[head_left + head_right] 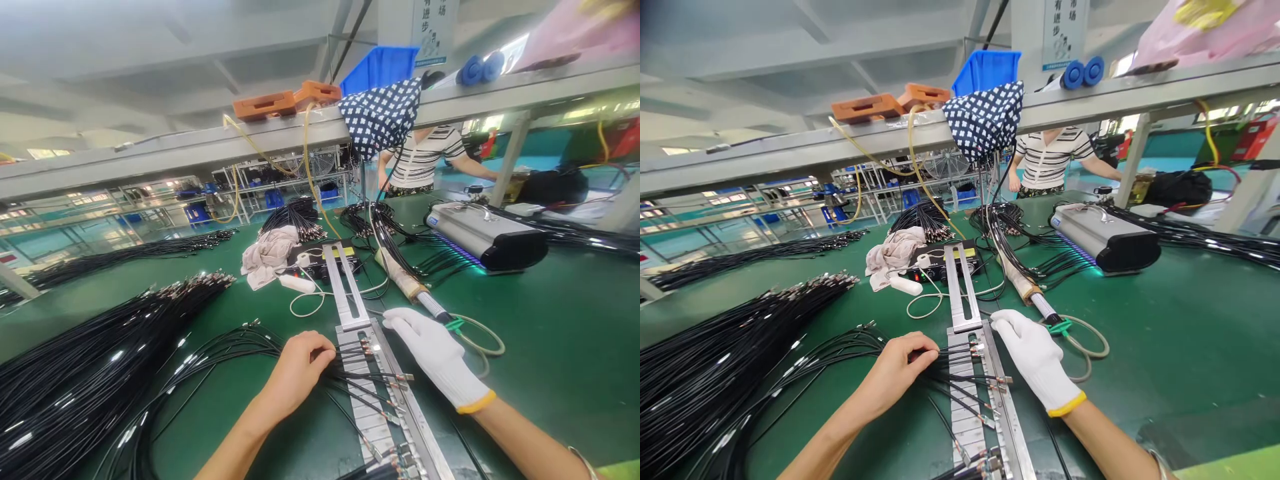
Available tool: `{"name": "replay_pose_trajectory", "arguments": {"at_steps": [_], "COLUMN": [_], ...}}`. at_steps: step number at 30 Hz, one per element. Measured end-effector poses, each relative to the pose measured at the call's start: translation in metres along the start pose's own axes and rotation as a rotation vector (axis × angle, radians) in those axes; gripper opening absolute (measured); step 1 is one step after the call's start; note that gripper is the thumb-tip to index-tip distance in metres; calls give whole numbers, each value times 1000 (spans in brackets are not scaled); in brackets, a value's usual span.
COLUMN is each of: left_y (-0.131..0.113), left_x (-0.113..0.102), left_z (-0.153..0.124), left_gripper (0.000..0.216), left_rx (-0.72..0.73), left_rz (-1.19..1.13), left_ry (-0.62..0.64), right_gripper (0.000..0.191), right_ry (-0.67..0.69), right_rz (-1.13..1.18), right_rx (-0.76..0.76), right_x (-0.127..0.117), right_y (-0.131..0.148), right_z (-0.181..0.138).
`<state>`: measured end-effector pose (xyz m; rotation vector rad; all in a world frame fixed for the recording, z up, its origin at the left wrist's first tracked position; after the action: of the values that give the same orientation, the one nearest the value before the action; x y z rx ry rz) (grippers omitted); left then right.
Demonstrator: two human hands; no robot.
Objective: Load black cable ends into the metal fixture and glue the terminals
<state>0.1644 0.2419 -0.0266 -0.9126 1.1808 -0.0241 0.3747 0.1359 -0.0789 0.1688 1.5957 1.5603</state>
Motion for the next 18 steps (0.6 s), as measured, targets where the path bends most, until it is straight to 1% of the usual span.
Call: {"name": "replay_pose_trajectory", "arguments": {"at_steps": [3,5,9,12,15,18], "left_y": [2,2,-1,-5,-13,-24], "left_x": [-4,-6,-10,-11,-7,2], "left_z": [1,1,1,1,-2,-7], "left_gripper": [23,24,24,22,19,18], "left_rx": [-7,-9,8,28,73,105], "left_rz": [-79,-96,-83,-63,-89,-155], "left_ry": [-41,-59,-82,-72,-52,-33], "right_gripper": [32,33,36,35,33,33], "right_ry": [26,88,219,246,267,284], "right_rz": [-14,-5,16,51,78,53], "right_rx": [-45,-84,-141,-147,-156,-187], "right_x": [0,4,13,14,14,15], "right_y": [12,22,39,45,49,54], "right_z": [-3,-7,-17,-21,-25,-31]}}
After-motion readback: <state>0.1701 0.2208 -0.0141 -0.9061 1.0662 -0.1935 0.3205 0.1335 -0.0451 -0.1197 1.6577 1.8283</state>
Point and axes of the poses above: each hand's wrist, its own z-axis towards the middle knuckle, its own x-axis out of the palm, y = z × x, the point moved 8 cm from there along z, towards the middle knuckle, and after that the axes turned 1 degree about x, right-handed, at the moved point
